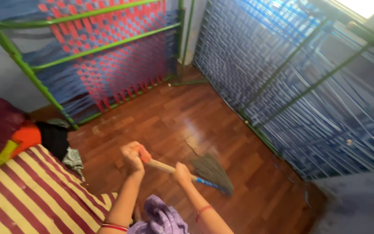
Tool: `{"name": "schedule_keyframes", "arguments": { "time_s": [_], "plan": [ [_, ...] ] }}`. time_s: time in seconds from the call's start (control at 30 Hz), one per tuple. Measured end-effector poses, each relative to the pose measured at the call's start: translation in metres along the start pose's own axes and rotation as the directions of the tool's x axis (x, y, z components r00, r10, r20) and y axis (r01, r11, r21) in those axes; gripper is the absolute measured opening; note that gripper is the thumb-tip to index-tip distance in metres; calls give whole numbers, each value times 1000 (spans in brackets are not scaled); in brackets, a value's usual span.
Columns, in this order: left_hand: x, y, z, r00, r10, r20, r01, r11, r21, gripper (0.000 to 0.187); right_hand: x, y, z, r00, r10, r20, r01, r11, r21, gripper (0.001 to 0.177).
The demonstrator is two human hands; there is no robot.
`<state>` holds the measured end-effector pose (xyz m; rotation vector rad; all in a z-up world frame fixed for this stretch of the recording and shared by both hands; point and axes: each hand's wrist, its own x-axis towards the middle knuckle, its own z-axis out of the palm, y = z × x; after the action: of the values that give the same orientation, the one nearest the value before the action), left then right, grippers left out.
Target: The person sweeps a wooden floor with a broom, moving the broom across the surface in various directions.
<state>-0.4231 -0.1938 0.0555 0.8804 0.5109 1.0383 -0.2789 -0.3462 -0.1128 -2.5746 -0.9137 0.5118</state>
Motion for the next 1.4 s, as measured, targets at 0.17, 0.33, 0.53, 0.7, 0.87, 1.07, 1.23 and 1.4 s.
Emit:
{"name": "schedule_keyframes", "arguments": {
  "time_s": [0.17, 0.33, 0.53, 0.7, 0.87, 1.07, 1.23, 1.4],
  "plan": [
    [-109, -109, 38, 765, -597, 241, 644, 712, -280, 36, -131, 106, -37, 953, 193, -234, -174, 979, 103, 16],
    [-141, -134, 58, 593, -549, 589, 746, 650, -145, 42, -186, 124, -45, 852, 385, -354, -314, 918, 242, 18],
    [-98, -34, 67, 721, -292, 628, 478, 866, -146, 35, -119, 75, -35, 677, 265, -687, -102, 958, 269, 24],
    [-75, 39, 6, 831, -151, 536, 268, 952, -147, 32, -63, -13, -12, 738, 49, -673, 165, 954, 251, 18],
    [-85, 97, -109, 967, -132, 216, 124, 991, 54, 3, -39, -152, 40, 719, -400, -569, 626, 728, 280, 17],
    [-106, 210, -235, 988, 148, 51, -155, 885, 439, 7, -71, -330, 137, 769, -615, -176, 616, 637, 464, 13],
    [-121, 307, -284, 999, 45, 24, -51, 836, 546, 23, -108, -431, 207, 608, -751, -259, 742, 422, 521, 15],
    [-107, 363, -294, 946, 281, 161, -323, 782, 532, 30, -129, -498, 214, 564, -821, -82, 770, 489, 410, 19]
  ]
}}
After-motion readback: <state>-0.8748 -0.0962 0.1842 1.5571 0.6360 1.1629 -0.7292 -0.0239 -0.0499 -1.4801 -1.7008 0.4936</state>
